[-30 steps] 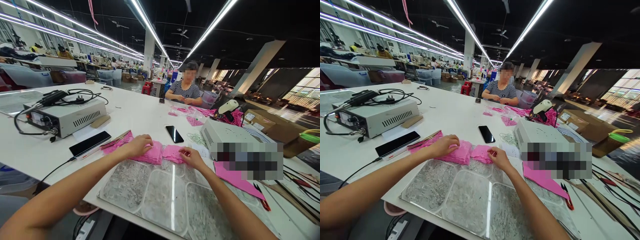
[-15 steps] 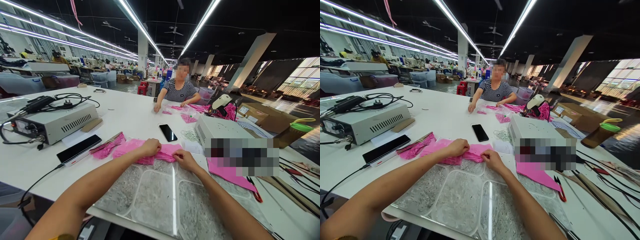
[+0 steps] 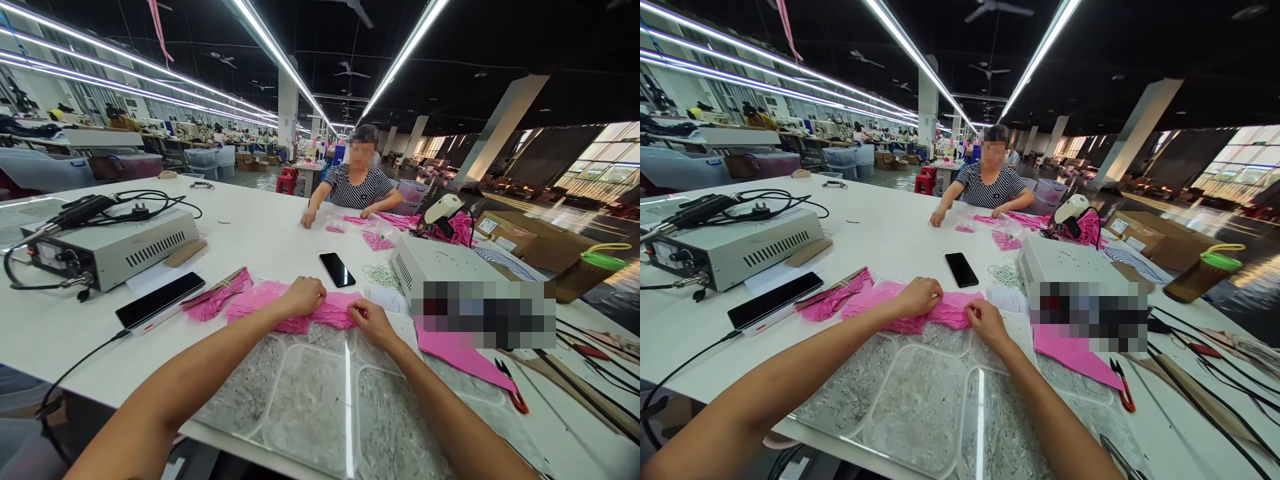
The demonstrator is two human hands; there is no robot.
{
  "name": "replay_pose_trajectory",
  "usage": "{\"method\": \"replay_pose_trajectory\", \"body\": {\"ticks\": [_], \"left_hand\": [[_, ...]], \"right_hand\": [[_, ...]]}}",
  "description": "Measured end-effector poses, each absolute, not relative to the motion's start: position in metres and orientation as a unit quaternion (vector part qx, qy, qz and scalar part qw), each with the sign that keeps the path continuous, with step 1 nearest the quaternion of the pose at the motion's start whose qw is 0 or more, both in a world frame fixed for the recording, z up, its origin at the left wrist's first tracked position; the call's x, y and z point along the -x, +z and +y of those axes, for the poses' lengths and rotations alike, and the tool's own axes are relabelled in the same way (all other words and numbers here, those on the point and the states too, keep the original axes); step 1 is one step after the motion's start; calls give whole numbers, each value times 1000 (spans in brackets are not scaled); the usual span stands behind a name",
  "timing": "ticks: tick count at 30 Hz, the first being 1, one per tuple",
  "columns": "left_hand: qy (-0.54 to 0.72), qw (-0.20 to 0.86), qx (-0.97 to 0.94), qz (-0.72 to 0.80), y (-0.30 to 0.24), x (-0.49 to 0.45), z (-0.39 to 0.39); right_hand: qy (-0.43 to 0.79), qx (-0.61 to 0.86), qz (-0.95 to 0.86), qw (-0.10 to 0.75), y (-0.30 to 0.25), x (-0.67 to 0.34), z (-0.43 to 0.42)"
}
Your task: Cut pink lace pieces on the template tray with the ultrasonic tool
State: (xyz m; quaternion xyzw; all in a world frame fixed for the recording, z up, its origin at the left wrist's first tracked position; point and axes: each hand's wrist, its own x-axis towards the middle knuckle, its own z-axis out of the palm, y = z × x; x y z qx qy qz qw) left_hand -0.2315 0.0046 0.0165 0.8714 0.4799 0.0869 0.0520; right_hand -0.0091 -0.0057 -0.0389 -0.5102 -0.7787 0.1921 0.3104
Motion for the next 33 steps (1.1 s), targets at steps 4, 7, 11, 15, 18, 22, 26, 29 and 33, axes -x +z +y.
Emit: {"method": "replay_pose_trajectory", "body": {"ticks": [4,7,11,15,18,22,26,29,33], "left_hand": [[92,45,-871,481,15,228,2],[99,41,-872,478,16,226,0],[117,34,-877,466,21,225,-4],[135,38,-890,434,27,235,-17],[125,66,-912,385,28,254,-41],[89,111,-940,311,23,285,-84],[49,124,-950,284,23,306,-115],[29,108,-947,302,27,301,-113],[30,39,-919,391,31,268,-77]], "right_hand": [[151,512,-792,297,-35,12,-13],[118,516,-798,290,-32,23,-19],[63,539,-786,297,-31,38,-18],[29,563,-769,301,-30,29,-19],[29,546,-784,294,-32,10,-38],[53,484,-832,266,-41,-4,-91],[101,394,-883,234,-39,-5,-138],[163,380,-881,229,-26,-1,-136],[168,477,-824,254,-17,19,-89]]}}
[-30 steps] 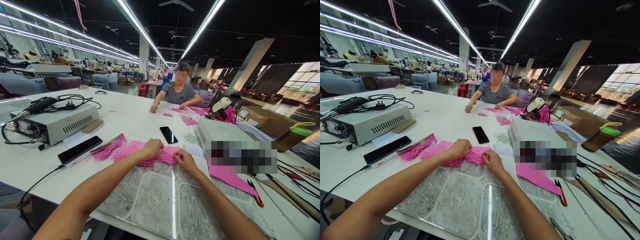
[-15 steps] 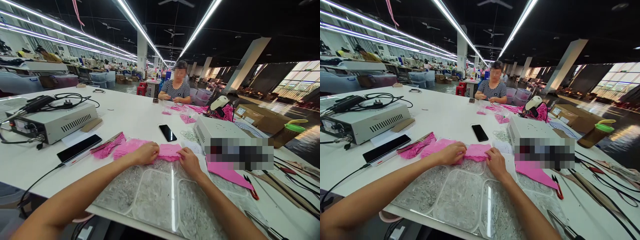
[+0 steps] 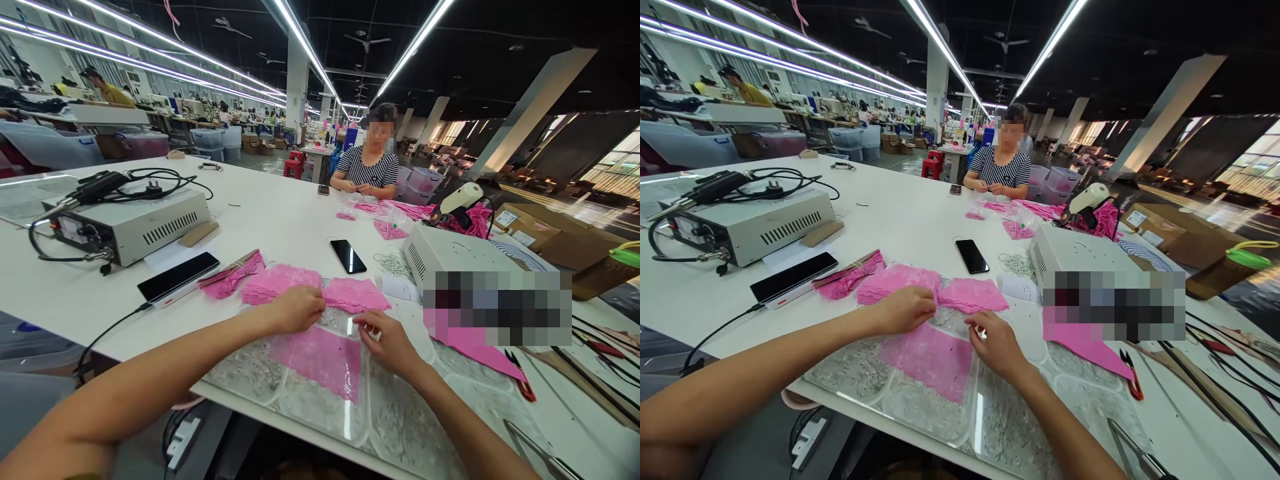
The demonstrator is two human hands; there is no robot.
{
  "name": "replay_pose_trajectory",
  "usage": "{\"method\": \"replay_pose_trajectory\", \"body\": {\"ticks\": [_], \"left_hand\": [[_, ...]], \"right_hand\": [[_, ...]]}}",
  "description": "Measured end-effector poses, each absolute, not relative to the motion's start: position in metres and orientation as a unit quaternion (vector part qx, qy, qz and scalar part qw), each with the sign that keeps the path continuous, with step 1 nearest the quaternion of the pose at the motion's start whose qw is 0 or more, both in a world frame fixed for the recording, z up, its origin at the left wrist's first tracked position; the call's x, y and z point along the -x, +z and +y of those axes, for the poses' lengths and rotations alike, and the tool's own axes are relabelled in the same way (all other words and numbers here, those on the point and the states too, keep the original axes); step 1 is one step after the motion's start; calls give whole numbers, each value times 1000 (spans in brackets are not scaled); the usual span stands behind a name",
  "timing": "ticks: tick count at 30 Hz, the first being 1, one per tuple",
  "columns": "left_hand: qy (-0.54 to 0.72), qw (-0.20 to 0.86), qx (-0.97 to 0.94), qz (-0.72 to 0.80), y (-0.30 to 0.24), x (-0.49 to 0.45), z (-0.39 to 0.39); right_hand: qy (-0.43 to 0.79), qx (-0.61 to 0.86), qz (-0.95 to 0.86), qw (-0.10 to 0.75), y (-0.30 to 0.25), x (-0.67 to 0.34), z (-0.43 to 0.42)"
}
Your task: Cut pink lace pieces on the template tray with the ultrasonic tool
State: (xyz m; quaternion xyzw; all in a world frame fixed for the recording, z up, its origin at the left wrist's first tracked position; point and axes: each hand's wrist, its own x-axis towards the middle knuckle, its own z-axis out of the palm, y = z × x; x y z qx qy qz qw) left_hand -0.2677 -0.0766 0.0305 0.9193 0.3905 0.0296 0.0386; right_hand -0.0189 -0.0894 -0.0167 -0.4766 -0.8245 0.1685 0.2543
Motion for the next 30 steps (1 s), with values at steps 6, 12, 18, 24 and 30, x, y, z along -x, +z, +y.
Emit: {"method": "replay_pose_trajectory", "body": {"ticks": [6,12,18,24,30], "left_hand": [[-20,-26,-885,464,19,230,-28],[-53,-44,-878,474,14,236,-24],[-50,-55,-882,466,11,234,-21],[-40,-49,-885,462,18,235,-17],[-61,-41,-894,442,21,238,-23]], "right_hand": [[155,515,-805,251,-25,47,-39],[172,522,-803,228,-24,45,-40],[177,521,-806,217,-22,43,-37],[173,521,-809,210,-22,43,-34],[171,516,-813,206,-20,42,-33]]}}
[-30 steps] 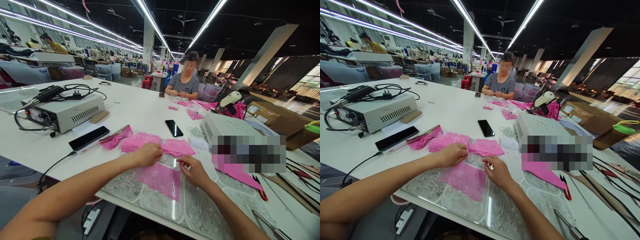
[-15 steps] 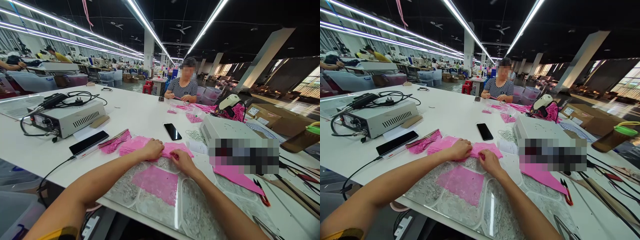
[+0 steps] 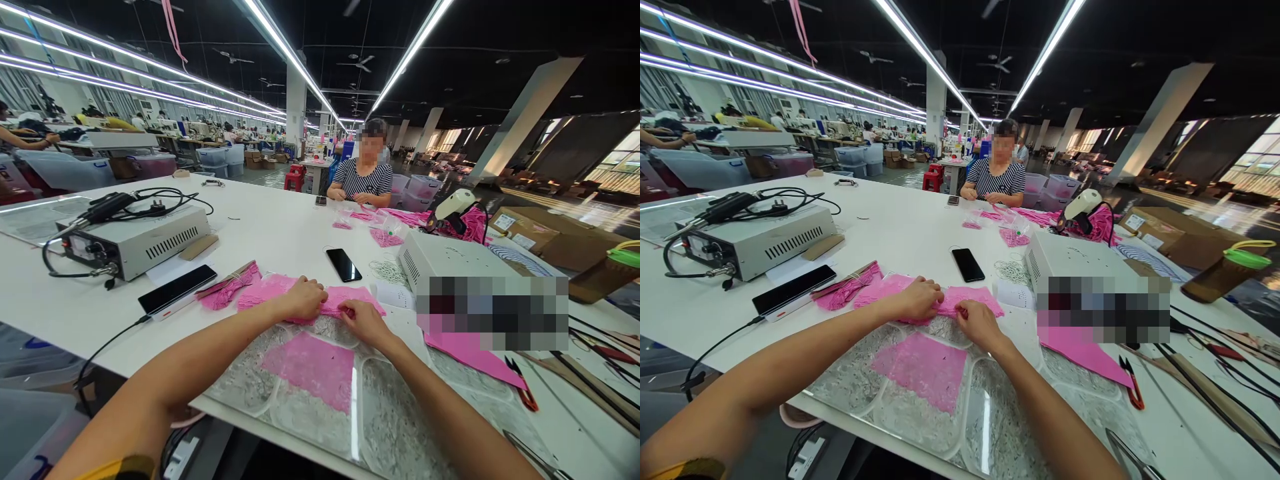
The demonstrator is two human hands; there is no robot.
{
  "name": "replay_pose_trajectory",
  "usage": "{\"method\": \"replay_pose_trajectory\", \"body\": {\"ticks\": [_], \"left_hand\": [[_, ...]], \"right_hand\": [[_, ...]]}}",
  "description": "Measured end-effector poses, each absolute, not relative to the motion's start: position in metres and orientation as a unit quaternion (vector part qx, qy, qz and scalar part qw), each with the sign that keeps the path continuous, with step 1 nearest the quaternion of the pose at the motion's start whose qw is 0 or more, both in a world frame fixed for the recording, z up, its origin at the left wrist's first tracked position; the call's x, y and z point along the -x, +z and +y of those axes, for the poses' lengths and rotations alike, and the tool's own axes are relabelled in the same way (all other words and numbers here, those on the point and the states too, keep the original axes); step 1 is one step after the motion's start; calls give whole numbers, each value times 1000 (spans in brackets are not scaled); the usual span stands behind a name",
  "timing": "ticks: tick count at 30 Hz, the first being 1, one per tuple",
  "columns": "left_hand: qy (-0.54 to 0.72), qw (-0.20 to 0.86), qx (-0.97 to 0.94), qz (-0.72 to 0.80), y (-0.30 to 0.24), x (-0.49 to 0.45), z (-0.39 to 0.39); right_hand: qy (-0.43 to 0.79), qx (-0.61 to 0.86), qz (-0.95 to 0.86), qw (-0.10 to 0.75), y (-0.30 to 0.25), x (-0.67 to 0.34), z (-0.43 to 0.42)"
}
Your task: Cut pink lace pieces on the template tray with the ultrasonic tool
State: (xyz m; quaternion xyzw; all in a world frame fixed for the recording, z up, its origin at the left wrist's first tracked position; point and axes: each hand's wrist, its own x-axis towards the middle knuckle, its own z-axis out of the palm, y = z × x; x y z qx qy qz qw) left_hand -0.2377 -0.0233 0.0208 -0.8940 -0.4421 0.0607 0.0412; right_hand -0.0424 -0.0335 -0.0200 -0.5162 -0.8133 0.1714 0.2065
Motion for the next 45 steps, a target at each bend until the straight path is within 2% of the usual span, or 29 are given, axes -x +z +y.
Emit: {"method": "replay_pose_trajectory", "body": {"ticks": [21,26,31,40,45], "left_hand": [[17,-16,890,-456,30,239,-12],[-52,-16,893,-446,38,234,-14],[-121,-8,844,-523,31,222,-23],[-121,-17,774,-622,7,146,-24],[-112,5,793,-600,12,122,-17]], "right_hand": [[151,520,-814,212,-9,44,-31],[139,520,-806,248,-4,61,-22],[160,546,-768,295,2,66,-5],[157,575,-681,425,32,38,0],[162,603,-588,515,49,-8,-14]]}}
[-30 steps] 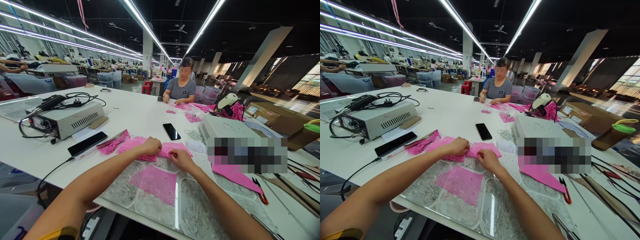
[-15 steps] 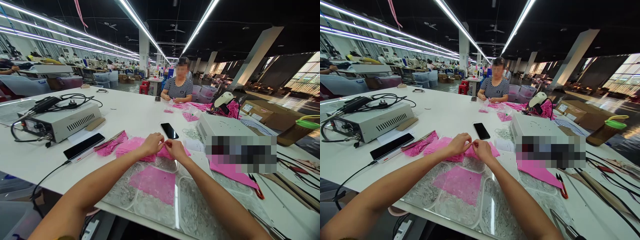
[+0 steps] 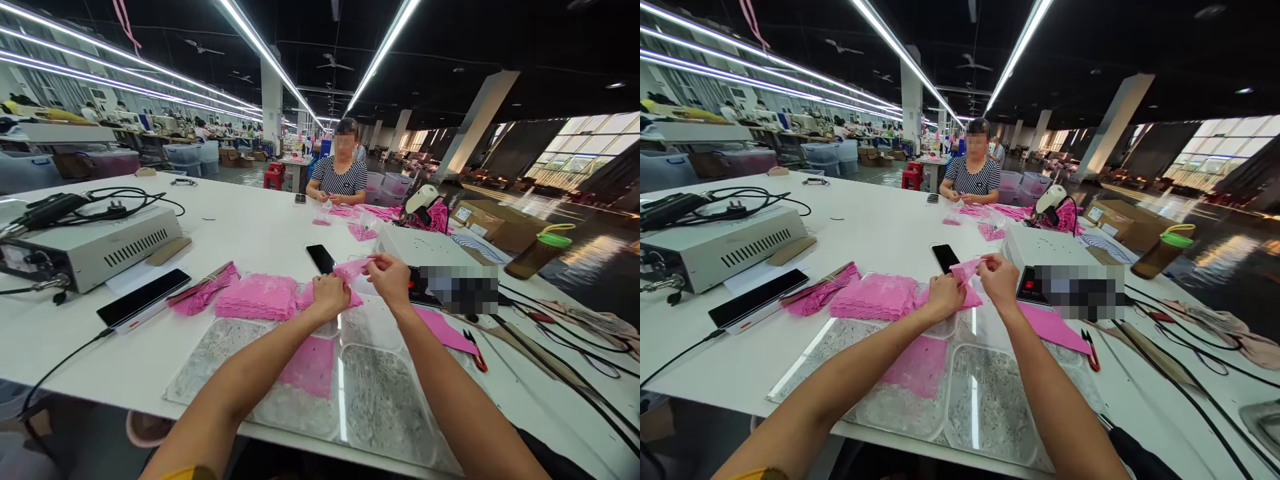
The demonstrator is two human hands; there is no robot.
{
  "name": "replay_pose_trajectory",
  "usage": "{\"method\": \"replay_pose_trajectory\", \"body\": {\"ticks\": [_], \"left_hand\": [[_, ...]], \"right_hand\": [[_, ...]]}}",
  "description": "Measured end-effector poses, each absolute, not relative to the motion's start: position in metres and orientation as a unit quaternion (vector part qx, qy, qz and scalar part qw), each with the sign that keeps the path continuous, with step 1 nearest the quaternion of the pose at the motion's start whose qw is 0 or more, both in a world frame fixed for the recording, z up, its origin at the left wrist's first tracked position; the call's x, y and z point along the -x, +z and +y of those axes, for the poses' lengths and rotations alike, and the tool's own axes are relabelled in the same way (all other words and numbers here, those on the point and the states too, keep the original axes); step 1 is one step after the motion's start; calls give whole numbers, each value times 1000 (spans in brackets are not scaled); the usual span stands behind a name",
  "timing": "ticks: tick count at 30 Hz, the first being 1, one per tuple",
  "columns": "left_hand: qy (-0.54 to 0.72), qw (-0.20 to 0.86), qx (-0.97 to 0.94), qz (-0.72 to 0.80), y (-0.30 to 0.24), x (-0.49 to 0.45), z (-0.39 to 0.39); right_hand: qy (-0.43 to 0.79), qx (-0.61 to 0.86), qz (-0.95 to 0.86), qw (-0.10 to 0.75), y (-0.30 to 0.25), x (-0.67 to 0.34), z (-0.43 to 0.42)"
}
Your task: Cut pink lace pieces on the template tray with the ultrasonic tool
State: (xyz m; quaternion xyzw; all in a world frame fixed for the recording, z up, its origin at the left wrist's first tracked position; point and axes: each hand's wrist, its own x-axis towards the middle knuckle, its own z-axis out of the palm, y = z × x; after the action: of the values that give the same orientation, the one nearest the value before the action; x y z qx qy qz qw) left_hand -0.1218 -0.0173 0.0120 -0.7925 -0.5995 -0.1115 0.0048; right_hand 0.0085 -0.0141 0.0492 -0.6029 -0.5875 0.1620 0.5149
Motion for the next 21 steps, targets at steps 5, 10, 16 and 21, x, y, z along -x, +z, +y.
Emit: {"method": "replay_pose_trajectory", "body": {"ticks": [5,10,16,21], "left_hand": [[-101,10,878,-467,5,128,-43],[-74,-19,946,-314,-16,139,-99],[-90,-76,953,-280,-15,167,-125],[-127,-132,902,-391,-4,224,-104]], "right_hand": [[165,678,-502,512,28,-73,-78],[160,747,-513,390,-17,-105,-157],[125,792,-521,292,-35,-116,-198],[124,730,-593,317,-26,-107,-203]]}}
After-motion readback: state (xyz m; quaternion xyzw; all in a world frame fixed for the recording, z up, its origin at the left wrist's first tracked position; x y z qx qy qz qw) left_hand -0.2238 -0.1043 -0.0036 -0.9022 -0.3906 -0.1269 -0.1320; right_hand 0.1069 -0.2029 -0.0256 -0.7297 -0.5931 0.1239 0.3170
